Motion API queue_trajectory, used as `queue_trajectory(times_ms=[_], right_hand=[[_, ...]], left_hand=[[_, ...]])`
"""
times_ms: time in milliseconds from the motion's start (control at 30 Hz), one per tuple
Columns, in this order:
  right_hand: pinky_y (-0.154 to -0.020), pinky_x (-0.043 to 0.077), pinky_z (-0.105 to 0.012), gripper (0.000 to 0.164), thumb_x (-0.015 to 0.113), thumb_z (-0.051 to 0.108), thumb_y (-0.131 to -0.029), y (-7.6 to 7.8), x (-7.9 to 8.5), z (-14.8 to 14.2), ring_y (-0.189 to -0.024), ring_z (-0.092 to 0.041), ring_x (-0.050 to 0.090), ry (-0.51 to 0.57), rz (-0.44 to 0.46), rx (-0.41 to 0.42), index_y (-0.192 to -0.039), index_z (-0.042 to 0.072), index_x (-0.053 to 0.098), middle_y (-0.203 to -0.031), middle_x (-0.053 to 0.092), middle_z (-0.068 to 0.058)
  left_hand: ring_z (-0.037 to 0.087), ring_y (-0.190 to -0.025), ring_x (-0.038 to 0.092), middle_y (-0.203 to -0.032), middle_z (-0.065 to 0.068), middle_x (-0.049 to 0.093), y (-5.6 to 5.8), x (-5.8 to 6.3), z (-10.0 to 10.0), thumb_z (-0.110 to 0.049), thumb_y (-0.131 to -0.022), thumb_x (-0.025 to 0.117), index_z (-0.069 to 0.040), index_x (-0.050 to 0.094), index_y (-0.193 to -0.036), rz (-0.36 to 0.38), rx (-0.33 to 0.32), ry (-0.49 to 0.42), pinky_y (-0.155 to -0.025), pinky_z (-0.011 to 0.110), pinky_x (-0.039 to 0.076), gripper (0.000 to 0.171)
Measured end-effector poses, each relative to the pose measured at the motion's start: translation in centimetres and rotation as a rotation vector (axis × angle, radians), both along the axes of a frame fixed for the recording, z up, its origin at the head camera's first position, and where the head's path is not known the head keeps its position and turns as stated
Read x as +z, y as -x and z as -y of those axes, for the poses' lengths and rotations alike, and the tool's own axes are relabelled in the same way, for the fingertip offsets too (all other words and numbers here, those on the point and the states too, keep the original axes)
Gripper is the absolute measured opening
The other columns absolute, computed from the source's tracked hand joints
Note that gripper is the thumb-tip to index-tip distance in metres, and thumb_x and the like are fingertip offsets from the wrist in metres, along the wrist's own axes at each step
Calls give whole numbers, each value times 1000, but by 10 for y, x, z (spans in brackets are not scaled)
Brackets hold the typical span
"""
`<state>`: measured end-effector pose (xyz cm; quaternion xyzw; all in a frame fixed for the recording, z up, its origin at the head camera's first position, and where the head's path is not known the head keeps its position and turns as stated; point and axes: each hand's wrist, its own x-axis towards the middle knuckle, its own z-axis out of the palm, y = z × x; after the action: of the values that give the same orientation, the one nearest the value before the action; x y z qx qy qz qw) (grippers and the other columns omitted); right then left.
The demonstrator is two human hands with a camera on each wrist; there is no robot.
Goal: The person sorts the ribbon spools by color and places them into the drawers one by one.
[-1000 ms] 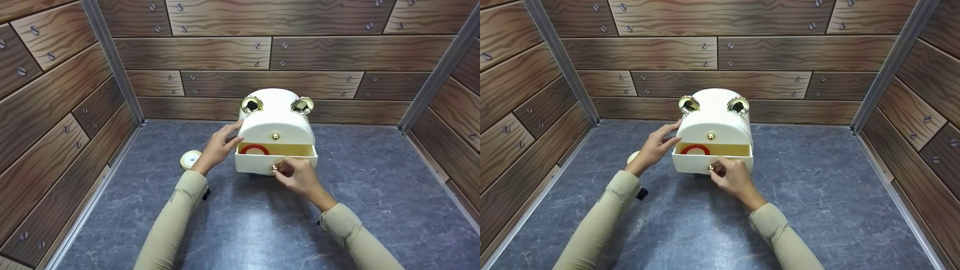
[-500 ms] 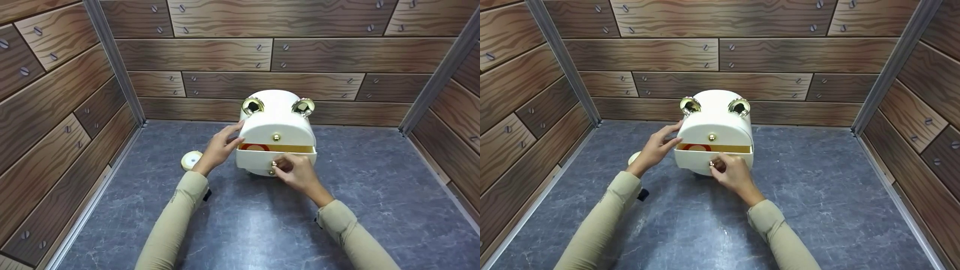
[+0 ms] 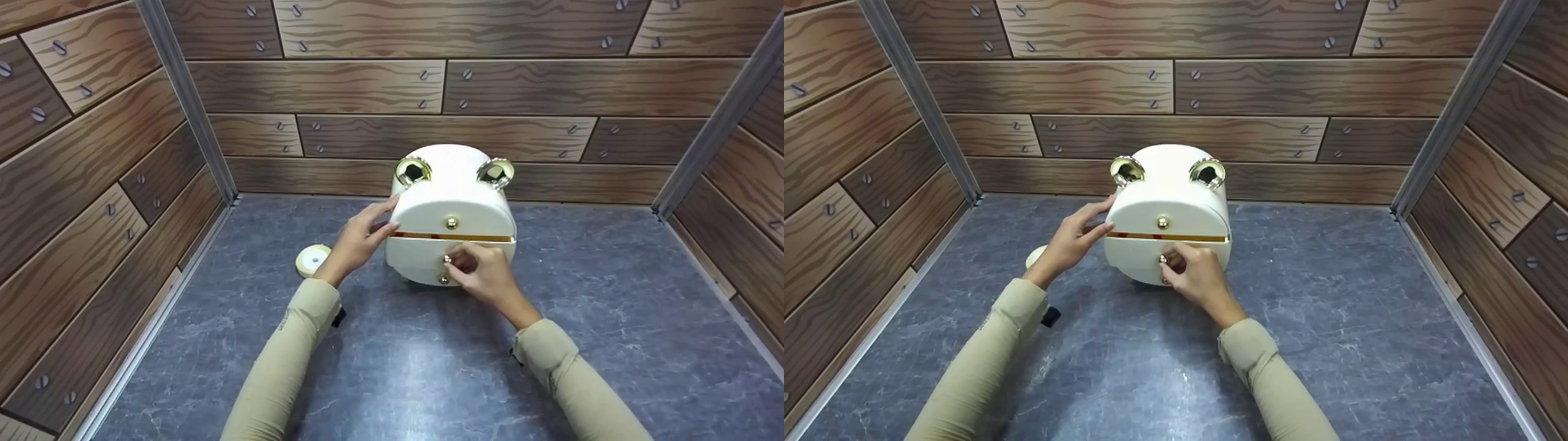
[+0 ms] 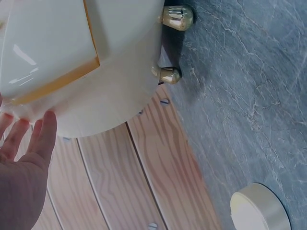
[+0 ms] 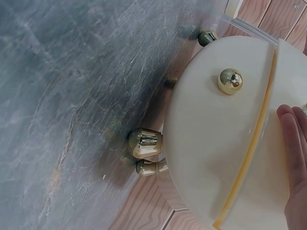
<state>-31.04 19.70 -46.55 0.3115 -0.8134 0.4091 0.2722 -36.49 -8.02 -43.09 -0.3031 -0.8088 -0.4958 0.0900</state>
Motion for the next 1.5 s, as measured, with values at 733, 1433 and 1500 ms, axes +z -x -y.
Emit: queue_trajectory(times_ms=[733, 1433, 1500], right_hand=[[-56, 61, -26, 12, 81, -4, -79, 10, 0, 2, -62, -20, 73, 18, -4, -27, -88, 1, 74, -77, 77, -9], [-54, 59, -22, 14, 81, -4, -77, 7, 0, 5, -59, -18, 72, -8, -32, -111, -87, 0, 73, -74, 76, -7], [-55, 60, -23, 14, 81, -4, -77, 8, 0, 6, -58, -18, 72, -5, -31, -111, -87, 0, 73, -74, 76, -8]], left_hand=[[21, -145, 49, -158, 4, 50, 1, -1, 0, -27, -104, 63, -18, 49, -156, -14, -16, -41, -110, 25, 49, 54], [20, -145, 49, -160, 0, 48, 1, -1, 0, -29, -104, 63, -21, 48, -156, -3, -5, -15, -110, 25, 50, 55], [19, -145, 49, -160, 0, 48, 1, -1, 0, -30, -104, 63, -22, 49, -156, -4, -4, -18, -110, 24, 49, 55]])
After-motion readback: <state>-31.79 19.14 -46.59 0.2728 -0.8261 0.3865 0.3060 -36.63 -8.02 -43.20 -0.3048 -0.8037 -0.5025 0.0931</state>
